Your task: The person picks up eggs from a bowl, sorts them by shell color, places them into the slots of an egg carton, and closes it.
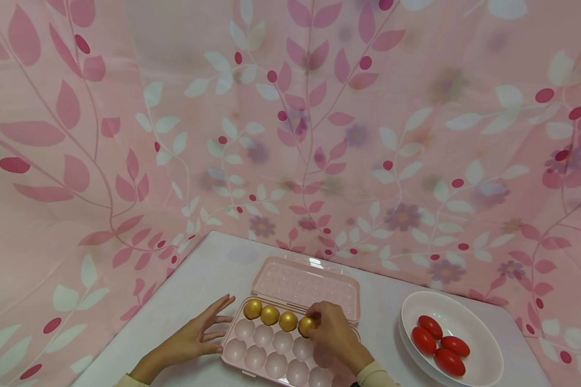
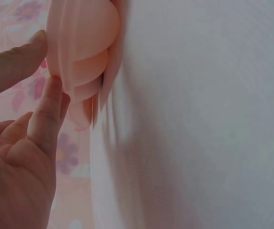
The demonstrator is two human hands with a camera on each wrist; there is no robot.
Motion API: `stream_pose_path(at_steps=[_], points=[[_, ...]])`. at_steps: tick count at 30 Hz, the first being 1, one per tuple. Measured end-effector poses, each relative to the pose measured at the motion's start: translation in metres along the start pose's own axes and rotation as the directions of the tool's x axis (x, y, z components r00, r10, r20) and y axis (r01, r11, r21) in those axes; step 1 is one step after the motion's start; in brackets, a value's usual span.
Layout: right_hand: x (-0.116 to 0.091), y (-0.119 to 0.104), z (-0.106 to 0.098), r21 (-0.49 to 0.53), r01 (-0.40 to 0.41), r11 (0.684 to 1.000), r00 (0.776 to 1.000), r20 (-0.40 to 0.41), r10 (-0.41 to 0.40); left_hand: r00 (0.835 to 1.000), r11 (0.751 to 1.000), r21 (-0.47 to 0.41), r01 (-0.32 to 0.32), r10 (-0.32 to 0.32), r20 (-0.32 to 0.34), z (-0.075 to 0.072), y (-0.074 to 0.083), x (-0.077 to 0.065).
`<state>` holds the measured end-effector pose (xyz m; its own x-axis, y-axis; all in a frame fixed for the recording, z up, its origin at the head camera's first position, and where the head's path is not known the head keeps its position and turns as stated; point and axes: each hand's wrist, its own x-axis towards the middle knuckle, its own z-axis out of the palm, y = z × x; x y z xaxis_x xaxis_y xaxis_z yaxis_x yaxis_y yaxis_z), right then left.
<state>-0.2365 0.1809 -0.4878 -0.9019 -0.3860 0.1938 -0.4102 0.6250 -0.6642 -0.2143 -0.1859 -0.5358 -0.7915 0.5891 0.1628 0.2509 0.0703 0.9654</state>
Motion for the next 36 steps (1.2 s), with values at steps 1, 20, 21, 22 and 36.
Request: stream_pose_path(at_steps=[1,20,21,22,36], points=[[0.000,-0.001,-0.001,-0.001,0.001,1.000,1.000,-0.015,-0.001,1.000,1.000,-0.001,0.000,0.000,-0.001,0.000,0.000,0.000],[-0.019,0.027,-0.076,-0.153,-0.112,0.982,0.956,-0.287,0.065,1.000,1.000,-0.010,0.004,-0.004,-0.004,0.001,0.001,-0.002],[-0.021,0.030,-0.082,-0.171,-0.120,0.978,0.955,-0.290,0.066,1.000,1.000,-0.010,0.008,-0.008,-0.005,0.001,0.001,-0.002],[-0.023,0.033,-0.089,-0.185,-0.126,0.975,0.954,-0.291,0.068,1.000,1.000,-0.009,0.011,-0.011,-0.005,0.001,0.001,-0.002],[-0.040,0.082,-0.159,-0.244,-0.335,0.910,0.936,-0.200,0.291,1.000,1.000,0.002,-0.003,0.003,-0.011,-0.003,0.001,-0.003]])
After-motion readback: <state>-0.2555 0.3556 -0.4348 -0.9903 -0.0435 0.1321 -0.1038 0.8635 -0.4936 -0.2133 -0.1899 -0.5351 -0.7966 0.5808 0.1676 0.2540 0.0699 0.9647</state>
